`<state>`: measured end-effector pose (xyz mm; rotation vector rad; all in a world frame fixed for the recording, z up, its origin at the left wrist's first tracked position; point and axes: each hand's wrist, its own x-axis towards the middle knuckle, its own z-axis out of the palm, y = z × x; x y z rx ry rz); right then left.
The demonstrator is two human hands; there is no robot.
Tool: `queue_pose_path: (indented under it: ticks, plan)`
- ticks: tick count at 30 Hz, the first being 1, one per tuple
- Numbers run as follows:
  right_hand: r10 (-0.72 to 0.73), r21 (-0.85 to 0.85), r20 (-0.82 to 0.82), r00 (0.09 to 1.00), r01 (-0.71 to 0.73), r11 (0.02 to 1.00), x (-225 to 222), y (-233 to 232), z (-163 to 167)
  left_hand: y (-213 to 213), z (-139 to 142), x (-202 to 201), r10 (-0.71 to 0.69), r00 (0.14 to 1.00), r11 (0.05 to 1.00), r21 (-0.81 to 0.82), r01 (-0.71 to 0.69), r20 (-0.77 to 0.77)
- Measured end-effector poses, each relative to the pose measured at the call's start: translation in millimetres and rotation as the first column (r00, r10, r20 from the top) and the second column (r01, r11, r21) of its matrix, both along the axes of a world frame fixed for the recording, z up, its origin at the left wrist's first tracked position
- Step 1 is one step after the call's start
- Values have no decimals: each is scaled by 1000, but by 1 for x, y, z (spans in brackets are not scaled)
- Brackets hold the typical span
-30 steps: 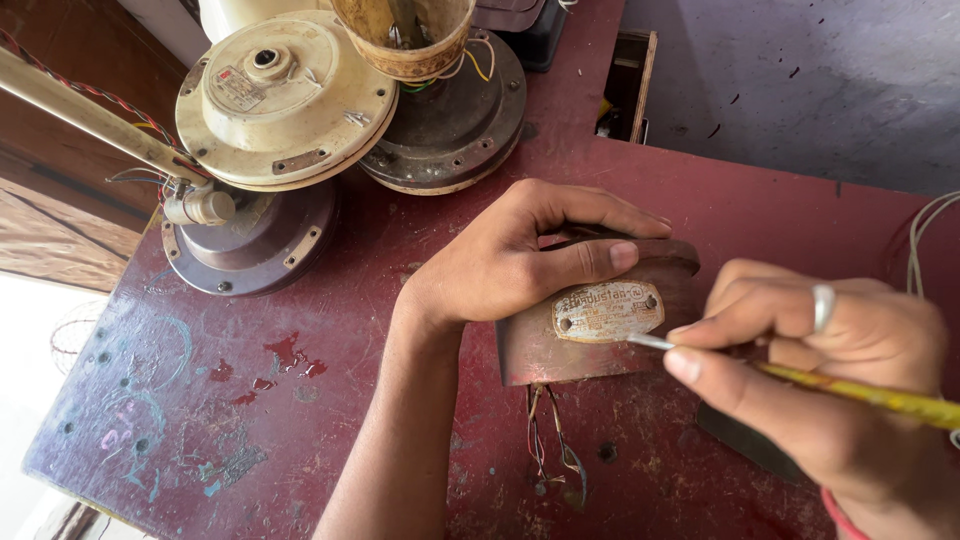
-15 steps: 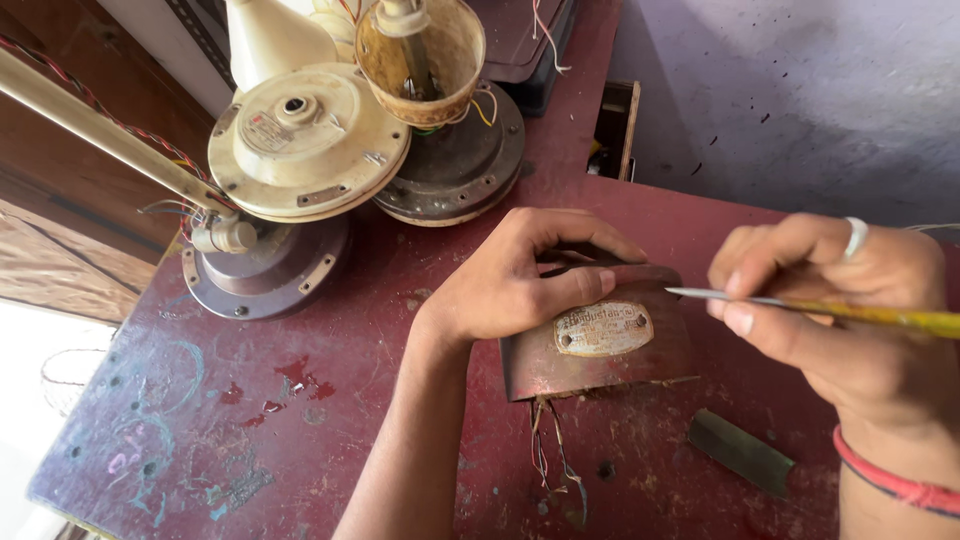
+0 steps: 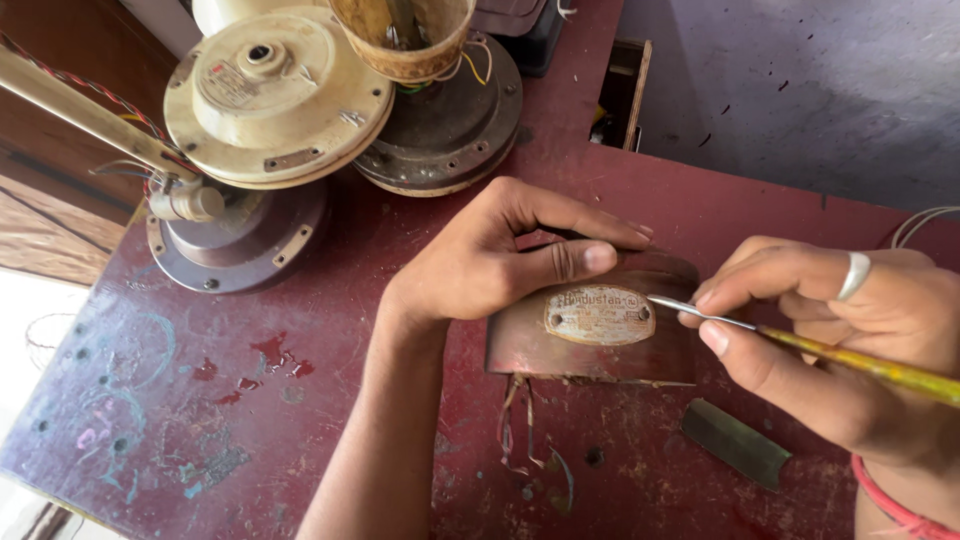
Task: The person holds a cylindrical metal object and uses a yellow-handled screwdriver to scrape a label on its surface. The person repeatedly scrapes the same area to remove residue or adhesive from the label.
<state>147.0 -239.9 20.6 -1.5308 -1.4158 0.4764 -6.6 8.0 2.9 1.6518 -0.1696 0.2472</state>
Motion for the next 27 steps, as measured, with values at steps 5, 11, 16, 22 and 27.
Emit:
queue_pose_path:
  ticks: [5,11,16,22,27]
  plan:
    - [-91,-15,51,994,92,996,-7,-1,-2,-3,-3,5,90,995,995,34,-91,42]
    - [-138,-16,8,990,138,990,-13,-2,-2,-3,-7,5,133,990,990,35,-135,50]
    - [-124,-2,-93,988,124,992,-16,-3,-2,-1,-6,4,96,994,995,15,-97,45]
    - [-162,-41,-59,985,160,986,-17,-5,-2,-3,-6,5,92,993,987,-122,-101,-76]
    - [-180,-7,-57,982,180,984,-16,-4,-4,-1,-5,5,60,998,994,-92,-59,15]
